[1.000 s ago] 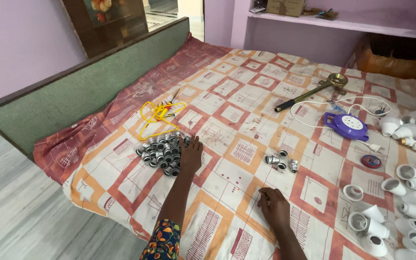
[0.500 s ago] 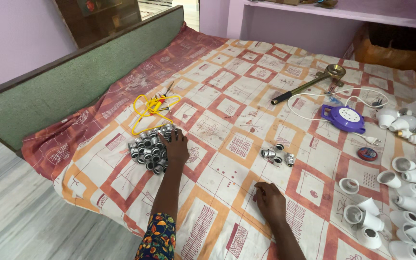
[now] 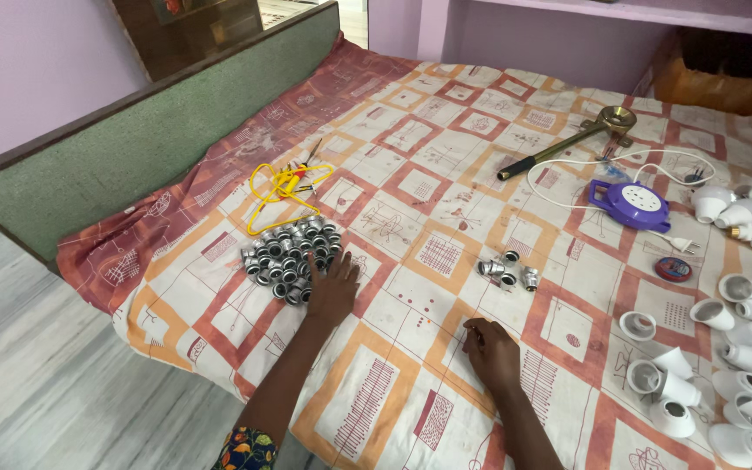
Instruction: The person assembles small metal light bulb holders by hand. They pick up a metal base and a metal ring, screw them together, and place the finished unit into a growing pile on the left side of the bed. The process is repeated continuously with components from a central pile.
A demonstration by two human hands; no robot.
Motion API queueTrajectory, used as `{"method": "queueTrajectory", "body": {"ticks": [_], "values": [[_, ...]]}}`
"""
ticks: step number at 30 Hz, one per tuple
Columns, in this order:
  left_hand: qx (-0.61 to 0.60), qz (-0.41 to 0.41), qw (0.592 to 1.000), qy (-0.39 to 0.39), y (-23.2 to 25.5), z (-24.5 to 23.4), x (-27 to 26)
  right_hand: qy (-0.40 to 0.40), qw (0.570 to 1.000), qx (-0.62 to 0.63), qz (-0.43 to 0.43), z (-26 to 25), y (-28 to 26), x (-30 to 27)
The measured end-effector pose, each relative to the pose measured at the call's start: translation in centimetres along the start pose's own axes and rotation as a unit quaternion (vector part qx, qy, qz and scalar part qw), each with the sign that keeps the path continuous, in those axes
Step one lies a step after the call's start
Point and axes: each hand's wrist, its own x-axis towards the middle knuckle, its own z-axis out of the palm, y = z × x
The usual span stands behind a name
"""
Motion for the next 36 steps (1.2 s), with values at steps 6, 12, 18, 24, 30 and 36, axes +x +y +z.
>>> {"method": "queueTrajectory", "body": {"ticks": [6,12,18,24,30,36], "values": [[-0.046,0.01,0.999,0.022,-2.4,-0.6,-1.0,0.004,1.0,0.005,0.002,-0.1,0.0,-0.1],[-0.23,-0.004,0.97,0.085,5.6,-4.4,0.6,0.012,1.0,0.002,-0.027,0.2,0.6,0.0],[-0.371,-0.022,0.925,0.081,15.0,-7.6,2.1,-0.009,1.0,-0.021,-0.014,0.1,0.9,0.1],[-0.367,-0.012,0.927,0.079,17.7,-4.8,3.9,-0.001,0.998,-0.043,-0.054,0.6,1.2,0.2],[-0.368,0.01,0.927,0.071,18.4,-3.5,6.0,0.013,0.996,-0.047,-0.077,0.4,0.8,0.1],[-0.368,0.063,0.927,0.032,21.2,-2.0,8.8,0.032,0.992,-0.055,-0.111,0.2,0.4,0.3]]}}
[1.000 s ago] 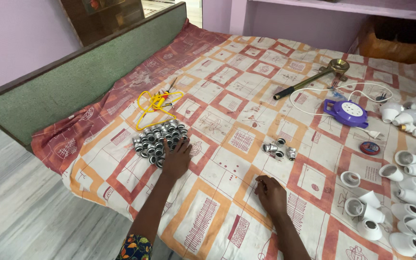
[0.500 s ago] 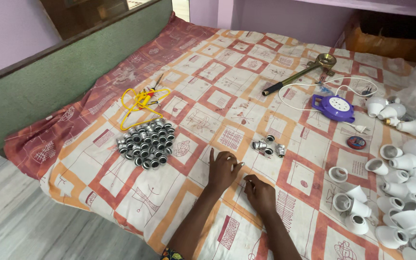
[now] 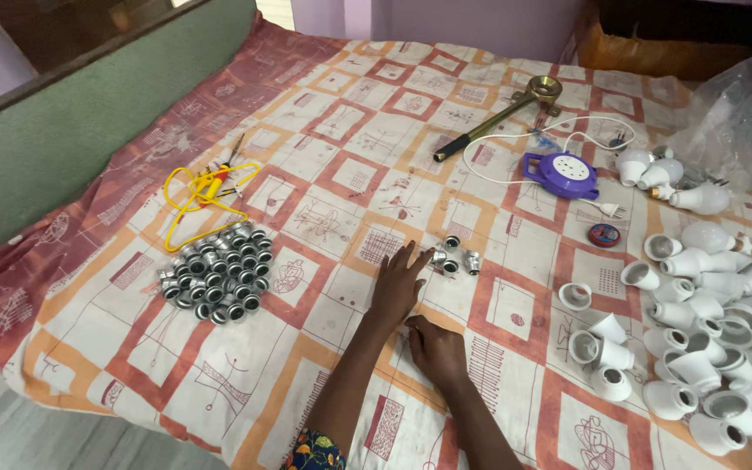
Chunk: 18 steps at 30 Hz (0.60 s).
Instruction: The person assembles small metal light bulb holders by hand. They pick up a metal base and a metal ring, screw them together, and place the finished unit into a growing pile on the left side of the bed. The process is repeated continuously with components from a central pile.
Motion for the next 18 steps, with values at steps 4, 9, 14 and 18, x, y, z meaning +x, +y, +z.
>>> {"method": "queueTrajectory", "body": {"ticks": [4,9,14,18], "values": [[-0.019,0.021,1.0,-0.004,-0.2,2.7,2.6,0.047,0.999,-0.002,-0.023,-0.1,-0.1,0.1],[-0.047,0.051,0.997,-0.038,1.1,3.7,4.2,0.038,0.999,0.006,-0.02,-0.3,0.1,0.1],[-0.036,0.052,0.996,-0.056,1.1,3.6,3.6,0.01,1.0,0.0,0.005,-0.3,0.4,0.0],[-0.061,0.035,0.997,-0.012,1.2,0.6,1.6,0.014,0.999,0.011,0.045,-0.5,0.1,0.1]]}}
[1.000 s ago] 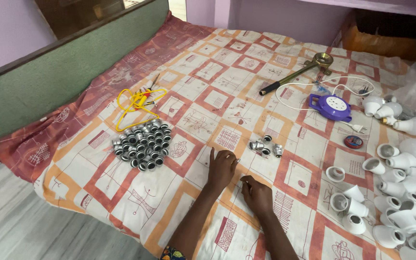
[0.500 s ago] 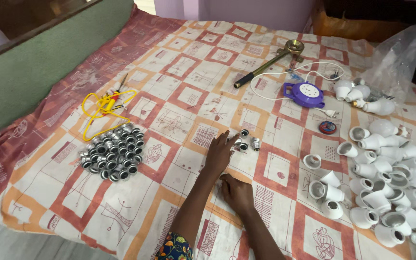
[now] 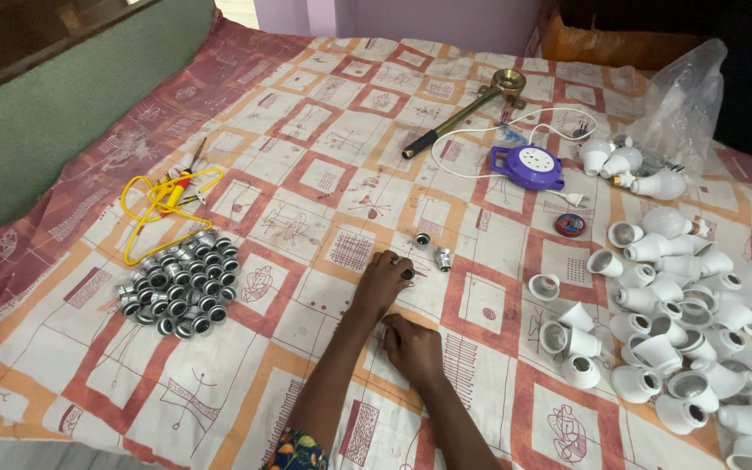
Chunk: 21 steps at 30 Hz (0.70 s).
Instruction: The person assembles small metal light bulb holders by hand. They pick up a metal base and a metal ring, screw them together, and place the finished unit into a growing pile on the left side of the bed. The process is repeated continuously with components from a central pile.
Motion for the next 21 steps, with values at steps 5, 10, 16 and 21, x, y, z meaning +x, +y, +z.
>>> {"method": "queueTrajectory", "body": {"ticks": [5,10,16,21], "values": [[-0.074,-0.1,0.992,0.003,2.7,-5.9,-4.7,0.068,0.997,-0.036,0.001,-0.6,-0.6,0.3],[-0.066,-0.09,0.994,0.002,4.2,-6.9,-8.9,0.001,0.997,0.02,0.076,-1.4,-2.0,1.1],[-0.123,-0.053,0.991,0.029,3.7,-5.7,-10.8,-0.095,0.967,0.208,0.11,-1.3,-2.6,0.7],[-0.19,-0.087,0.977,0.043,3.2,-4.9,-10.6,-0.04,0.955,0.233,0.178,-0.3,-0.7,0.3]]}}
